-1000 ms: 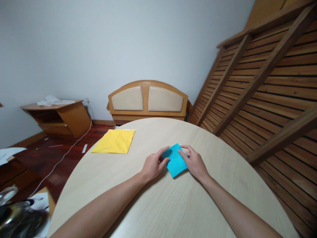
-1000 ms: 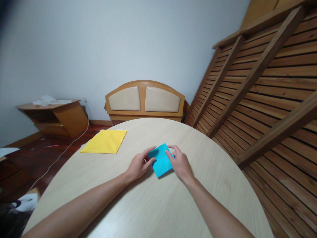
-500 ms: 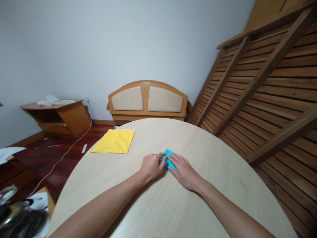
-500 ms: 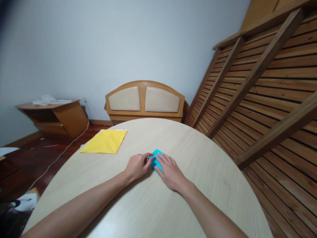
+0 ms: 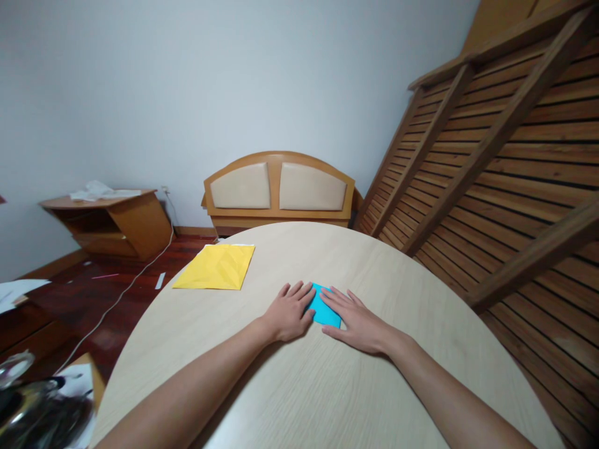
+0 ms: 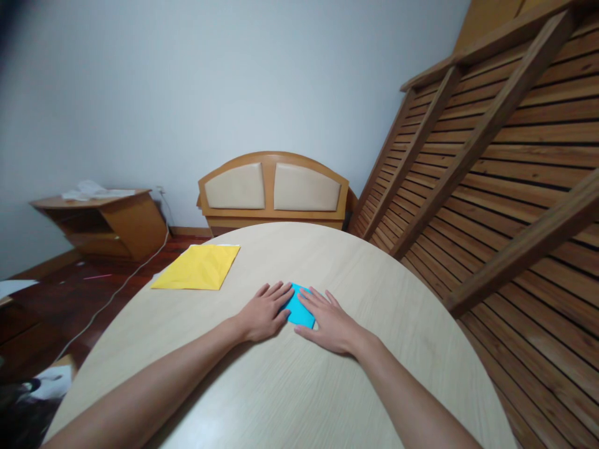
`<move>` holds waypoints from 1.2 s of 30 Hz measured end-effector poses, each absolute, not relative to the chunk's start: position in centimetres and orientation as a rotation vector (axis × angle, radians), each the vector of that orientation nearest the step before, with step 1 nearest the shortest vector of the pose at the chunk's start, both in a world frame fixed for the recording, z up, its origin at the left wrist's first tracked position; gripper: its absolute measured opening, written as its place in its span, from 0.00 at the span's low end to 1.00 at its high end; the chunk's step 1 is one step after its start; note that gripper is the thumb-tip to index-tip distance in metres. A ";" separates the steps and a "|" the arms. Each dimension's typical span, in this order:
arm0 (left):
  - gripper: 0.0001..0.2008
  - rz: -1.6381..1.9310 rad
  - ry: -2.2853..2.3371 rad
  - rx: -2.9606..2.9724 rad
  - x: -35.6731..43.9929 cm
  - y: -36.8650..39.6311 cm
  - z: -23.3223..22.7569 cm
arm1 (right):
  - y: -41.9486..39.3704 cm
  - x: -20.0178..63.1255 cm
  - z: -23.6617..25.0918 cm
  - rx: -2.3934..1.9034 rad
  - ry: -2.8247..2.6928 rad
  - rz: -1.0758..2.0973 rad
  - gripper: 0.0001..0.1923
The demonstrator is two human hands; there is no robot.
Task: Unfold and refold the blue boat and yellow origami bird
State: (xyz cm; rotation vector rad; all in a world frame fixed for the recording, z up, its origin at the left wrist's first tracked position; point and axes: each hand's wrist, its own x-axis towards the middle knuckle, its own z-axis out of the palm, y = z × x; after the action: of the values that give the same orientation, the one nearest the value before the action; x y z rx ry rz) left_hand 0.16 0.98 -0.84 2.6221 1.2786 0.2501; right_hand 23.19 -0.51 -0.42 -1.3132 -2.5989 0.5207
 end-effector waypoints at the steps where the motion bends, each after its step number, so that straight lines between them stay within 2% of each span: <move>1: 0.30 0.240 1.294 2.620 0.0 1.0 -0.7 | -0.4 23.5 -0.4 -1.345 -2.599 0.526 0.43; 7: 0.34 0.263 1.342 2.628 -0.3 0.9 -0.5 | -0.4 24.3 -0.4 -1.409 -2.584 0.488 0.46; 14: 0.30 0.427 1.155 2.782 -0.3 0.6 0.0 | -0.3 24.2 0.1 -1.217 -2.622 0.367 0.40; 23: 0.13 0.549 0.912 2.881 -0.1 0.6 0.6 | -0.6 24.2 1.5 -1.020 -2.613 0.270 0.17; 27: 0.12 0.545 0.847 2.900 -0.2 0.8 0.6 | -0.4 24.0 1.3 -0.935 -2.602 0.211 0.10; 31: 0.12 0.511 0.867 2.940 -0.2 0.9 0.6 | -0.2 23.8 1.4 -0.928 -2.568 0.161 0.12; 35: 0.12 0.546 1.025 2.892 0.0 1.0 0.4 | -0.1 23.9 1.3 -0.996 -2.444 0.182 0.10; 36: 0.12 0.575 1.075 2.848 0.0 1.0 0.4 | 0.0 23.9 1.1 -1.018 -2.393 0.181 0.13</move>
State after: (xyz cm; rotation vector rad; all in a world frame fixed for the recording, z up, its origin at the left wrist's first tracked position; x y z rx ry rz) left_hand -0.01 1.01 0.37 2.8477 1.0750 0.5752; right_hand 23.95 -0.05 1.10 -1.0181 -2.3928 0.1810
